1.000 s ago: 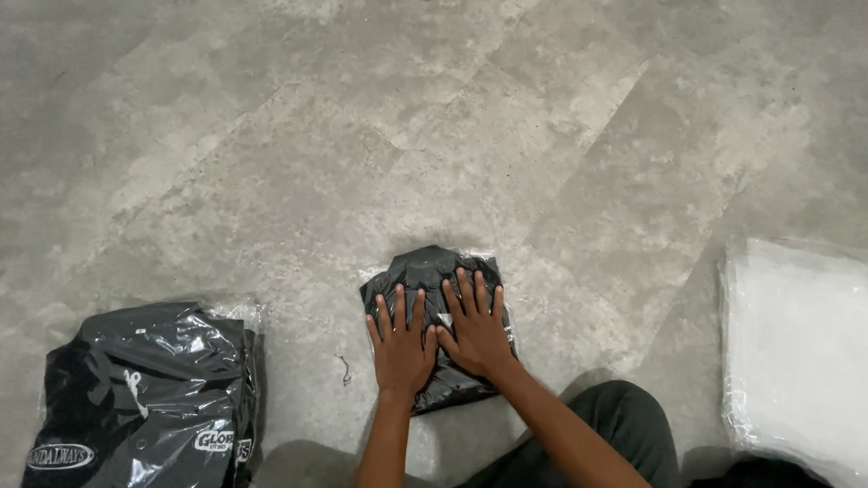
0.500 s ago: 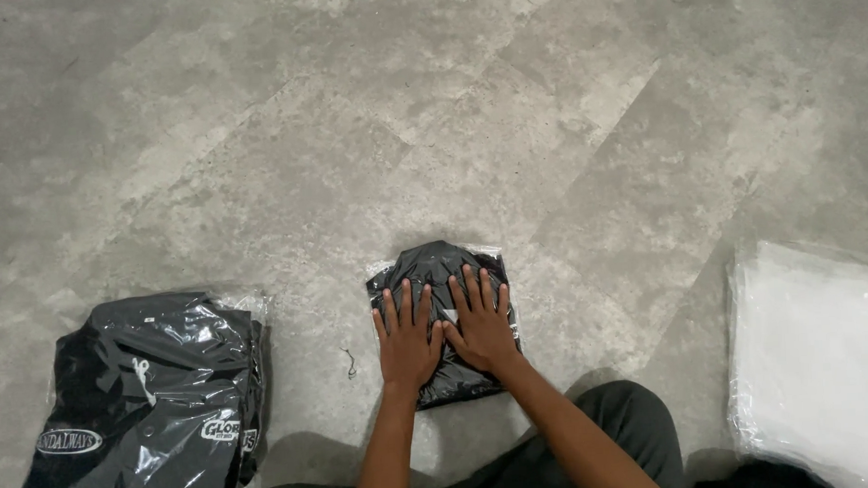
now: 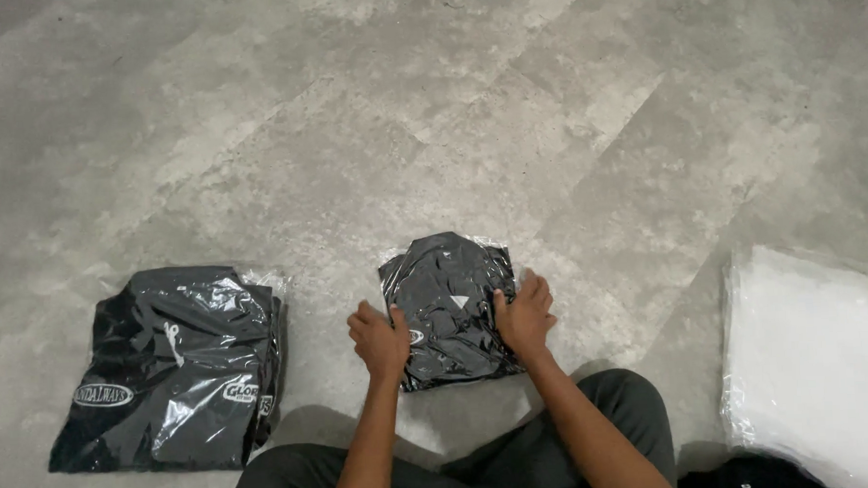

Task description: The person folds a black shirt and places it into a clear plastic bag, smoothing the package and stacking it with others. The process is repeated with additional shirts, each being folded and bagged individually.

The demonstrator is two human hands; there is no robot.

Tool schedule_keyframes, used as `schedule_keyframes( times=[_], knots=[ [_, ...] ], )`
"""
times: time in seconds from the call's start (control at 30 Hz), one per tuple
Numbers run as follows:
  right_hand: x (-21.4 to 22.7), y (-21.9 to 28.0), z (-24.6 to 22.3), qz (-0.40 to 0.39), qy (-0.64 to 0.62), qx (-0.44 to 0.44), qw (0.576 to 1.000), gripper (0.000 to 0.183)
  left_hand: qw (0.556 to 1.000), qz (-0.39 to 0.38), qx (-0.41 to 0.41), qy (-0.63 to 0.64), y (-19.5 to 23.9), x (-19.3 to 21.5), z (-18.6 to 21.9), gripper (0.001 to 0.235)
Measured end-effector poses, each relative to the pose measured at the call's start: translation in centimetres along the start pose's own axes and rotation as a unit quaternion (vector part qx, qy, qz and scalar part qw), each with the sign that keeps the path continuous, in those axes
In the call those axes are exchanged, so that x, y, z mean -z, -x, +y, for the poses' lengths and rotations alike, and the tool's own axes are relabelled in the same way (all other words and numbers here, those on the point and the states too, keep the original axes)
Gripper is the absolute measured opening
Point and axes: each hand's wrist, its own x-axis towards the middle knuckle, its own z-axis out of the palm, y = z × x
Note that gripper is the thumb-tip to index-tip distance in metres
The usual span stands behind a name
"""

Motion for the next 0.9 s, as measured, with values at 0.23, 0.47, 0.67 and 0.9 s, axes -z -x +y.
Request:
schedule_keyframes(
  times=[0.23, 0.47, 0.67, 0.9],
  knots=[
    [-3.9, -1.6, 5.7, -0.101, -0.128, -0.085, 0.983, 0.093, 0.991, -0.101, 0.025, 0.081, -0.4, -5.6, -5.2, 0.063],
    [-3.0, 1.2, 4.5, -0.112, -0.172, -0.075, 0.976, 0.044, 0.997, -0.063, -0.052, -0.004, 2.0, -0.4, -1.6, 0.051],
    [-2.5, 3.0, 2.2, -0.078, -0.206, -0.022, 0.975, 0.035, 0.995, 0.012, -0.094, -0.017, 1.4, 0.3, -1.8, 0.047],
    [-2.3, 6.5, -6.0, -0.065, -0.295, 0.027, 0.953, 0.033, 0.996, -0.026, -0.075, -0.031, -2.7, 11.1, -0.8, 0.049]
  ],
)
